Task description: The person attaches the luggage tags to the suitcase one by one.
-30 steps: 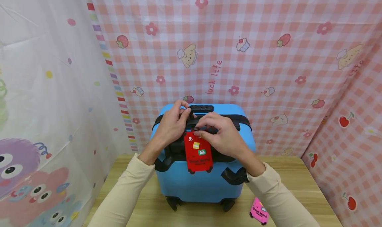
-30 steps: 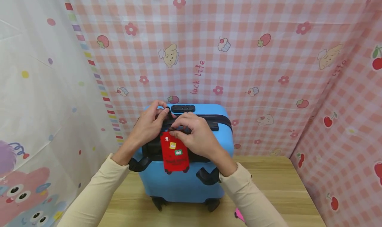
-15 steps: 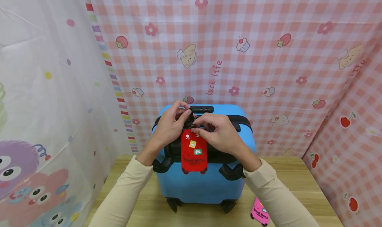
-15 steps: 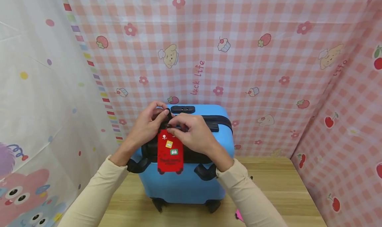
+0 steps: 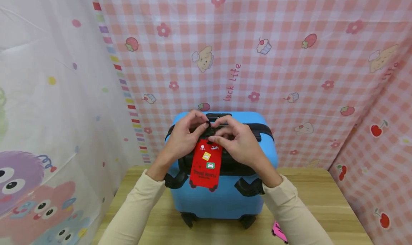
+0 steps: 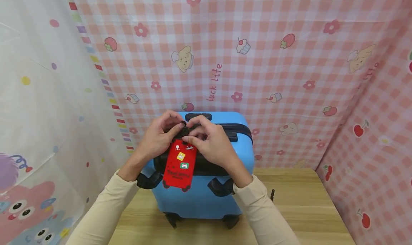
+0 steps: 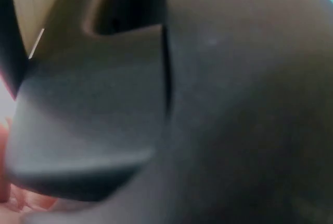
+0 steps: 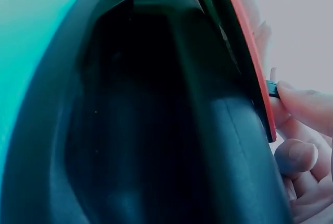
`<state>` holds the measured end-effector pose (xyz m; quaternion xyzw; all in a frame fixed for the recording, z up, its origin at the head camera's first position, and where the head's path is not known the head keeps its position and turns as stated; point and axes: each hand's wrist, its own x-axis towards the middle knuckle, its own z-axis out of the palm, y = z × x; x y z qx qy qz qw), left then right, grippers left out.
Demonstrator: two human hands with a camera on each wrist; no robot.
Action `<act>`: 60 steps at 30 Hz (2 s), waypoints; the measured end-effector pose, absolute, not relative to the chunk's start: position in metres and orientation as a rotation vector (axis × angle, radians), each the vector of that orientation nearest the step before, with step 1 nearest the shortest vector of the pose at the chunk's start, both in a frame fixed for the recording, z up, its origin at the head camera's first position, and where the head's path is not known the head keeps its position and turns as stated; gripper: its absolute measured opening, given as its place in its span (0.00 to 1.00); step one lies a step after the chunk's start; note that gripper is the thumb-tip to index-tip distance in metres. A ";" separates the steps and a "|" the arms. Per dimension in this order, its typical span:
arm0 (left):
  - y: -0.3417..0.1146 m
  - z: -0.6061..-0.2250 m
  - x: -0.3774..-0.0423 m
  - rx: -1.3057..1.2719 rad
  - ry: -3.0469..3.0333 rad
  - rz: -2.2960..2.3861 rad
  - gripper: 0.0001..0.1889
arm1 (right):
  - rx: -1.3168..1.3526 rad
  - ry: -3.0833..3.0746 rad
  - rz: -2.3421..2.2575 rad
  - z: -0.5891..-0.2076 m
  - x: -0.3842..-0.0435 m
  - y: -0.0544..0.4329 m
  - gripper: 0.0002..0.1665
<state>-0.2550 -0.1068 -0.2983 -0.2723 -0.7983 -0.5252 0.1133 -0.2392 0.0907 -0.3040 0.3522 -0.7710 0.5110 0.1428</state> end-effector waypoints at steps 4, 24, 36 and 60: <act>-0.106 -0.299 -0.255 -0.772 -2.352 -1.533 0.05 | 0.980 -2.267 1.562 -0.301 -0.239 0.092 0.16; -0.106 -0.300 -0.254 -0.825 -2.340 -1.567 0.05 | 0.923 -2.210 1.577 -0.301 -0.237 0.087 0.15; -0.107 -0.300 -0.253 -0.848 -2.340 -1.563 0.05 | 0.922 -2.201 1.573 -0.303 -0.237 0.087 0.18; -0.108 -0.299 -0.253 -0.827 -2.329 -1.569 0.04 | 0.825 -2.202 1.498 -0.303 -0.236 0.084 0.18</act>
